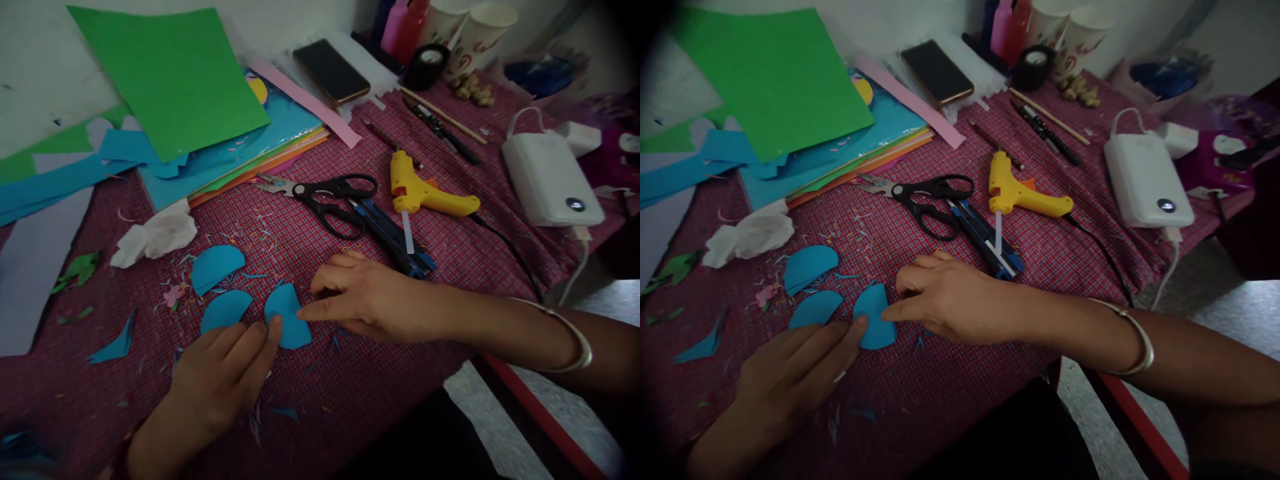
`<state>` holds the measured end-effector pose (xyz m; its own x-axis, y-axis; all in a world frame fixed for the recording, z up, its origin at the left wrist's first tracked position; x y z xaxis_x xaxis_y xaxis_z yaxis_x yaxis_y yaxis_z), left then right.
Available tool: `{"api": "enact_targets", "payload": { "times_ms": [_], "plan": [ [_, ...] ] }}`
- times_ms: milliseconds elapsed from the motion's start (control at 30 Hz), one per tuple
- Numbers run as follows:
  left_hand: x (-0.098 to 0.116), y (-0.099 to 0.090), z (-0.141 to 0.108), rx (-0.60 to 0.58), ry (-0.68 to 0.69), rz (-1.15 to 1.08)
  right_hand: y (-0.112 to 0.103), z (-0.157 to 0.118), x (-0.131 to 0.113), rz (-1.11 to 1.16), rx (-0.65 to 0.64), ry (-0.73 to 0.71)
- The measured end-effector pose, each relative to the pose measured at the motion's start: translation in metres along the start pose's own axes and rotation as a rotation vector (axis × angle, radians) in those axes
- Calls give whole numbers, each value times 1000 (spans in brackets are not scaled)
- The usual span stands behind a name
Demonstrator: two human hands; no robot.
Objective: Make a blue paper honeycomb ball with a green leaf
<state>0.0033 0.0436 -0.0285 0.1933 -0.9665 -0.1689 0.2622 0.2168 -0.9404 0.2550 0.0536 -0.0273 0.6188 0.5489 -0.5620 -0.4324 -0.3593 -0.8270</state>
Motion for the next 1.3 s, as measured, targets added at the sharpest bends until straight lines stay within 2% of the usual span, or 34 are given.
{"api": "enact_targets", "payload": {
  "times_ms": [600,1300],
  "plan": [
    [5,-5,1,-60,-52,-6,0,2,-2,-31,-37,36],
    [2,-3,4,-24,-28,32,1,1,-1,-10,-18,23]
  ]
}}
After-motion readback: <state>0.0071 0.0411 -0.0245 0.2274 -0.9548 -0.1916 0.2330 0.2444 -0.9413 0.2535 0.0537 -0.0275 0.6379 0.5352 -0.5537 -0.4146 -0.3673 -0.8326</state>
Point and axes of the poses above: each hand's wrist, its own z-axis towards the middle knuckle, its own y-axis out of the palm, x = y × z, the point moved 1 cm from there along z, towards the middle knuckle, and after that the axes turned 13 degrees about y, right-handed, at the moved point
